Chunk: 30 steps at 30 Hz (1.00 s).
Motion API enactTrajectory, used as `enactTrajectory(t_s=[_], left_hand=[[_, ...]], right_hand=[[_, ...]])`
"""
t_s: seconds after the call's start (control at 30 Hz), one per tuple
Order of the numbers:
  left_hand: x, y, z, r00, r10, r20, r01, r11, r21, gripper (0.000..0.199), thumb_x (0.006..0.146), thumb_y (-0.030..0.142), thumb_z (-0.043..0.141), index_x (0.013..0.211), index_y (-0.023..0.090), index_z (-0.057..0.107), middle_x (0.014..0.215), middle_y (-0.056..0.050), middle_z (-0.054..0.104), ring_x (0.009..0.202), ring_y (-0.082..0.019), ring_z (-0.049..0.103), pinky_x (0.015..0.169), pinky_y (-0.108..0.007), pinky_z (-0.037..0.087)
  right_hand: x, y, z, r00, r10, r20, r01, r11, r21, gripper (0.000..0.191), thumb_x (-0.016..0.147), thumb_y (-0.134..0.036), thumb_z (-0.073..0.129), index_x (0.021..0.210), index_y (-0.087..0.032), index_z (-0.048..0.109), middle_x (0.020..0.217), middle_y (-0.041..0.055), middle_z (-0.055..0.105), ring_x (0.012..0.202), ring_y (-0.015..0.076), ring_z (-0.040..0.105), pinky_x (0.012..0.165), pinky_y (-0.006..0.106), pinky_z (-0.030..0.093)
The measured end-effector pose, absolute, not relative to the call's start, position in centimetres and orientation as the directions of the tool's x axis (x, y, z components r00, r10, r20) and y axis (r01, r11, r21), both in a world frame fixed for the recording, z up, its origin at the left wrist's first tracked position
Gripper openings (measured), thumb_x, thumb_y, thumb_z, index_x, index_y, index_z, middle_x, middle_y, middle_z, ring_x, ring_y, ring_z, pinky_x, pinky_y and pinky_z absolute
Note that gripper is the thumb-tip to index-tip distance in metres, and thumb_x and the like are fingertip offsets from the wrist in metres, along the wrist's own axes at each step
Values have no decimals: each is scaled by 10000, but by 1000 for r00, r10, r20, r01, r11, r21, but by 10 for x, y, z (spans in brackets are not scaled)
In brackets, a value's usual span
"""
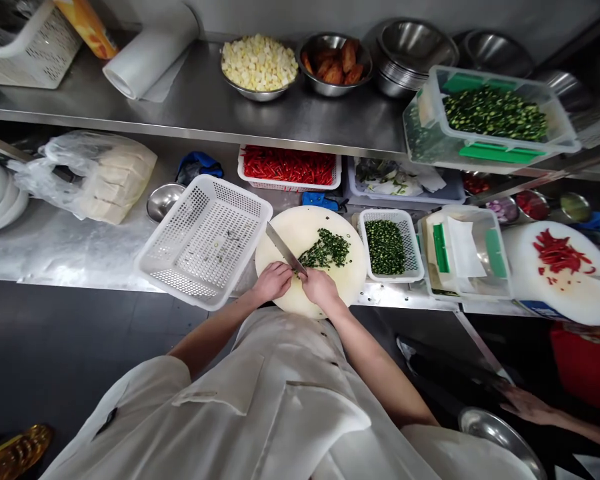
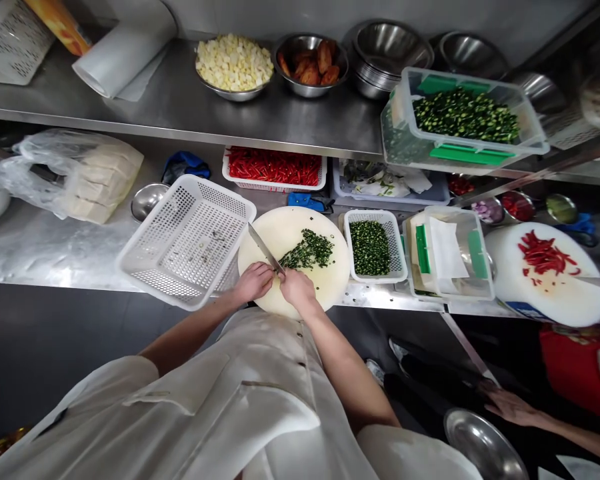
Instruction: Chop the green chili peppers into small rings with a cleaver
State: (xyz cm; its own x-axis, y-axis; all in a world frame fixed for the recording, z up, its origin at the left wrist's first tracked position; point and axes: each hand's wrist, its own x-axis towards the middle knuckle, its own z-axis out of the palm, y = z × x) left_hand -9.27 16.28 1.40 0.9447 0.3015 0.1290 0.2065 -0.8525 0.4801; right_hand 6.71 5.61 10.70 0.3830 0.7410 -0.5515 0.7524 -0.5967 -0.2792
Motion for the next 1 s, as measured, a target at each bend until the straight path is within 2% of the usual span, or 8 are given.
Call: enactTrajectory(t_s=[0.17, 0.37, 0.43, 0.53, 0.63, 0.77, 0.9, 1.0], left_hand=[[-96, 164, 14, 934, 330, 138, 227, -845, 484, 133, 1028, 239, 569, 1091, 247, 686, 1219, -94, 682, 1188, -288, 607, 1058, -489, 519], [-76, 155, 17, 811, 479, 337, 226, -787, 574, 243, 995, 281, 624, 1235, 246, 638, 1334, -141, 612, 1276, -308, 589, 1084, -512, 543], [-66, 150, 16, 806, 460, 372, 195, -800, 567, 248, 987, 263, 623, 1234, 243, 632, 1303, -144, 626, 1258, -309, 596, 1068, -517, 550], [-41, 146, 16, 879, 339, 336, 129, -847, 517, 210, 983, 232, 615, 1190, 243, 648, 1212, -123, 663, 1210, -300, 609, 1051, -504, 551], [2, 151, 25, 914, 295, 278, 133, -865, 484, 179, 986, 207, 605, 1147, 245, 671, 1199, -100, 677, 1211, -284, 607, 1076, -478, 528], [78, 165, 42, 897, 381, 225, 263, -867, 422, 142, 992, 209, 609, 1091, 238, 707, 1174, -97, 688, 1183, -282, 605, 1042, -454, 518], [128, 173, 43, 893, 440, 97, 398, -870, 290, 102, 947, 224, 668, 1013, 200, 742, 1099, -136, 695, 1117, -333, 608, 959, -496, 515], [136, 173, 38, 900, 431, 61, 404, -880, 249, 91, 936, 218, 670, 957, 185, 752, 1072, -153, 694, 1099, -346, 609, 952, -513, 502]], right_hand=[[66, 61, 98, 396, 725, -564, 684, -643, -346, 358, 1110, -386, 465, 1226, -211, 755, 1182, 134, 799, 1083, 263, 738, 864, 297, 485], [75, 44, 88, 401, 787, -468, 452, -615, -646, 282, 1060, -333, 517, 1033, -213, 771, 1091, 85, 807, 1023, 234, 726, 837, 263, 482], [83, 29, 86, 427, 794, -433, 345, -586, -733, 286, 1038, -357, 519, 961, -213, 754, 1004, 64, 800, 949, 228, 723, 798, 264, 485], [110, 1, 88, 519, 778, -355, 250, -535, -807, 342, 1014, -441, 501, 904, -213, 731, 919, 52, 782, 890, 235, 710, 778, 279, 492], [149, -29, 90, 636, 706, -312, 203, -543, -815, 406, 989, -527, 492, 907, -206, 727, 863, 65, 769, 844, 249, 698, 743, 294, 497], [193, -61, 88, 751, 568, -337, 132, -629, -766, 434, 980, -543, 491, 958, -185, 737, 808, 86, 750, 800, 250, 695, 716, 299, 503], [206, -82, 82, 758, 501, -419, 69, -699, -712, 508, 1027, -528, 401, 1049, -150, 739, 800, 105, 748, 775, 252, 706, 700, 308, 523], [204, -97, 79, 721, 502, -477, 70, -738, -671, 550, 1057, -513, 332, 1098, -145, 739, 813, 114, 755, 757, 263, 716, 678, 319, 531]])
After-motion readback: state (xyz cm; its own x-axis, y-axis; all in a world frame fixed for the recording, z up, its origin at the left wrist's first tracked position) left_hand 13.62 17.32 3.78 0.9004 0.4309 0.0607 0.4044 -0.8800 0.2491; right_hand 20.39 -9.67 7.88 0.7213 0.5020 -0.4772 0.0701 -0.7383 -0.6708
